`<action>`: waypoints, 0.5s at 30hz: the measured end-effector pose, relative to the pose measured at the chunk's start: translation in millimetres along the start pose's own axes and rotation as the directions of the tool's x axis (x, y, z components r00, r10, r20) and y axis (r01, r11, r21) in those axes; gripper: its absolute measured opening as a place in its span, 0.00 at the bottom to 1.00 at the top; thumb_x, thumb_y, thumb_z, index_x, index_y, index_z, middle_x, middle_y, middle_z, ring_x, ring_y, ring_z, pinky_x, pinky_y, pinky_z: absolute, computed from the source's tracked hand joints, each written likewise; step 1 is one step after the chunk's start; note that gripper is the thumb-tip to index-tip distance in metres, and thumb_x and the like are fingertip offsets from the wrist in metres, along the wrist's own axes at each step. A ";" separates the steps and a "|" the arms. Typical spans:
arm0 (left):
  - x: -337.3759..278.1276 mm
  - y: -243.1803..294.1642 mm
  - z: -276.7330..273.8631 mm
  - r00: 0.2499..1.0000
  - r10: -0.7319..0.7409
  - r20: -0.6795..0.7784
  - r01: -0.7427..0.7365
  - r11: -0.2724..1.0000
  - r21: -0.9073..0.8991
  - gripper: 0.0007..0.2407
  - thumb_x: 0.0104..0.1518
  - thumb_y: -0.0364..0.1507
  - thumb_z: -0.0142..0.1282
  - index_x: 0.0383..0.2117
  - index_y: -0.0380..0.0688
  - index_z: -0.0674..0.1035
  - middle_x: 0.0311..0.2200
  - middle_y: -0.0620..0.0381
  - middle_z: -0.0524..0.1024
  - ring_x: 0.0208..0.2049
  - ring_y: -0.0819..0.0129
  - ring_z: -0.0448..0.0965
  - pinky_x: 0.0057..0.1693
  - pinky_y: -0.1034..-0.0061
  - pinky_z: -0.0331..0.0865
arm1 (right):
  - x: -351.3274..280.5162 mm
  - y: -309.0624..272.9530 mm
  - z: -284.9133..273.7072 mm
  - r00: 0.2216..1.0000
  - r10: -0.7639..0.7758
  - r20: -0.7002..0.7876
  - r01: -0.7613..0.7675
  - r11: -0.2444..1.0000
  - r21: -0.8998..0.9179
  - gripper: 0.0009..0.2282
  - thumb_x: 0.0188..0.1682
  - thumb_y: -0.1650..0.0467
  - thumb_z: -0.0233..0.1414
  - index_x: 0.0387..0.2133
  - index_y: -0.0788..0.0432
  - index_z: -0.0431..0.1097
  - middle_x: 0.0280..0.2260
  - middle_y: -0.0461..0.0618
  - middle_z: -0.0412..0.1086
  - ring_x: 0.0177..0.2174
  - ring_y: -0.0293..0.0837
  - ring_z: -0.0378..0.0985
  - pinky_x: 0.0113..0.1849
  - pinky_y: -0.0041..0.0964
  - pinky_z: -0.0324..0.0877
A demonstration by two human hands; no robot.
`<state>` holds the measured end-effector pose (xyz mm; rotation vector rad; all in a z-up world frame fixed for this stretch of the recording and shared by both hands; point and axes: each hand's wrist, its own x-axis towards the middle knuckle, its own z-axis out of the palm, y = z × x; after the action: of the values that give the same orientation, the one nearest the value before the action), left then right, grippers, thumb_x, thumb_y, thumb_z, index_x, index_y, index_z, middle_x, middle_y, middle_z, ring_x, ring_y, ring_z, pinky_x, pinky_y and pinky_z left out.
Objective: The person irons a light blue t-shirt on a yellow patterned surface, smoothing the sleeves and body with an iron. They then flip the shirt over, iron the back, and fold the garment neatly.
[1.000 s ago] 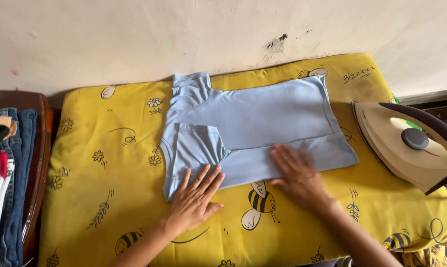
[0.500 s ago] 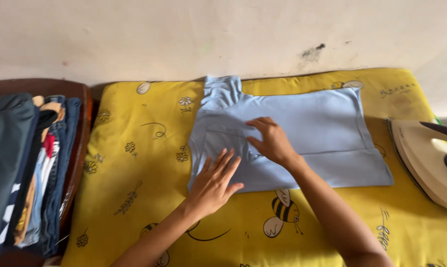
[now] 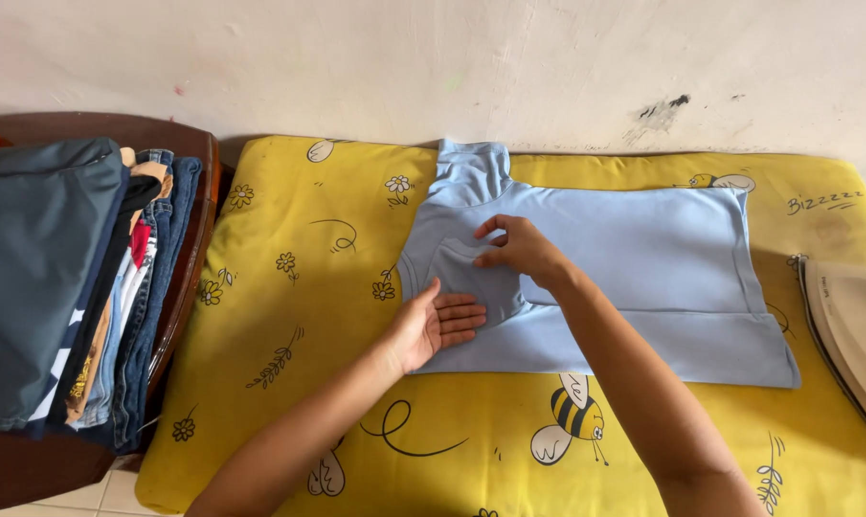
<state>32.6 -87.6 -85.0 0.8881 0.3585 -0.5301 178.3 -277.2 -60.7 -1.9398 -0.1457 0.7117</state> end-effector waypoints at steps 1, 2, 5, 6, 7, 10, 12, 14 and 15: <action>2.3 4.1 -0.3 0.999 -0.053 0.006 0.054 0.998 -0.046 0.37 0.63 0.57 0.39 0.60 0.30 0.70 0.55 0.33 0.75 0.55 0.46 0.79 0.56 0.61 0.76 | -1.3 1.6 1.6 0.996 -0.090 -0.003 0.090 0.995 0.036 0.22 0.34 0.73 0.69 0.44 0.53 0.74 0.30 0.51 0.78 0.33 0.46 0.82 0.38 0.41 0.78; 2.6 7.9 -2.4 0.994 -0.112 0.010 0.113 0.990 -0.089 0.38 0.63 0.59 0.36 0.59 0.29 0.72 0.55 0.33 0.75 0.55 0.45 0.79 0.57 0.59 0.76 | -3.0 4.7 6.1 0.985 -0.175 -0.008 0.175 0.981 0.078 0.24 0.35 0.77 0.66 0.47 0.51 0.73 0.29 0.51 0.78 0.32 0.45 0.82 0.37 0.40 0.78; 7.4 3.1 -13.9 0.991 -0.133 -0.005 0.131 0.983 -0.132 0.41 0.61 0.62 0.33 0.57 0.29 0.74 0.54 0.31 0.76 0.55 0.42 0.78 0.58 0.54 0.75 | -81.5 -17.6 34.5 0.768 -0.634 -0.088 0.596 0.758 -0.265 0.10 0.39 0.76 0.58 0.35 0.55 0.76 0.28 0.57 0.78 0.30 0.60 0.81 0.33 0.51 0.75; 16.9 -5.0 -33.9 0.991 -0.131 -0.005 0.129 0.982 -0.136 0.41 0.61 0.62 0.33 0.57 0.29 0.74 0.54 0.31 0.76 0.55 0.42 0.78 0.58 0.54 0.75 | -95.0 -6.0 39.0 0.769 -0.634 -0.084 0.596 0.758 -0.266 0.10 0.39 0.76 0.58 0.35 0.55 0.76 0.28 0.57 0.78 0.30 0.60 0.81 0.33 0.51 0.75; 26.8 -13.3 -53.7 0.992 -0.104 -0.069 0.096 0.989 -0.114 0.38 0.61 0.60 0.40 0.56 0.31 0.74 0.52 0.33 0.76 0.53 0.43 0.79 0.56 0.54 0.76 | -108.2 5.7 42.9 0.686 -0.726 -0.040 0.668 0.651 -0.360 0.12 0.39 0.78 0.55 0.35 0.52 0.77 0.29 0.54 0.75 0.30 0.58 0.80 0.33 0.48 0.76; 23.5 -18.3 -63.4 0.978 -0.056 -0.199 0.064 0.998 0.029 0.24 0.60 0.48 0.55 0.51 0.39 0.78 0.48 0.40 0.80 0.47 0.46 0.83 0.52 0.55 0.79 | -123.3 43.5 50.5 0.541 -0.840 0.048 0.754 0.458 -0.472 0.17 0.42 0.79 0.48 0.40 0.50 0.79 0.25 0.48 0.72 0.30 0.51 0.78 0.35 0.41 0.74; 11.1 -13.8 -52.4 0.965 -0.023 -0.262 0.062 0.988 0.143 0.14 0.60 0.37 0.64 0.46 0.44 0.81 0.44 0.44 0.82 0.44 0.49 0.85 0.49 0.56 0.80 | -132.3 46.8 51.1 0.480 -0.872 0.093 0.783 0.378 -0.495 0.19 0.46 0.78 0.44 0.45 0.49 0.79 0.20 0.45 0.72 0.31 0.46 0.77 0.36 0.38 0.72; 0.4 -5.4 -39.8 0.937 0.034 -0.348 0.038 0.980 0.198 0.18 0.56 0.23 0.63 0.53 0.44 0.77 0.44 0.46 0.80 0.43 0.48 0.85 0.46 0.58 0.82 | -147.5 27.6 48.6 0.533 -0.836 0.126 0.738 0.387 -0.553 0.32 0.31 0.72 0.49 0.57 0.56 0.69 0.52 0.52 0.73 0.51 0.55 0.71 0.46 0.46 0.64; -6.4 1.3 -40.3 0.937 0.035 -0.347 0.038 0.979 0.200 0.18 0.56 0.23 0.63 0.53 0.44 0.77 0.44 0.46 0.80 0.43 0.48 0.85 0.46 0.58 0.82 | -149.3 28.9 46.9 0.533 -0.837 0.123 0.737 0.387 -0.554 0.32 0.31 0.72 0.49 0.57 0.56 0.69 0.52 0.52 0.73 0.51 0.55 0.71 0.46 0.46 0.64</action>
<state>25.0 -52.5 -104.5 1.1862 0.6360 -0.4132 25.0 -313.6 -37.9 -2.1065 -1.2278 -0.2240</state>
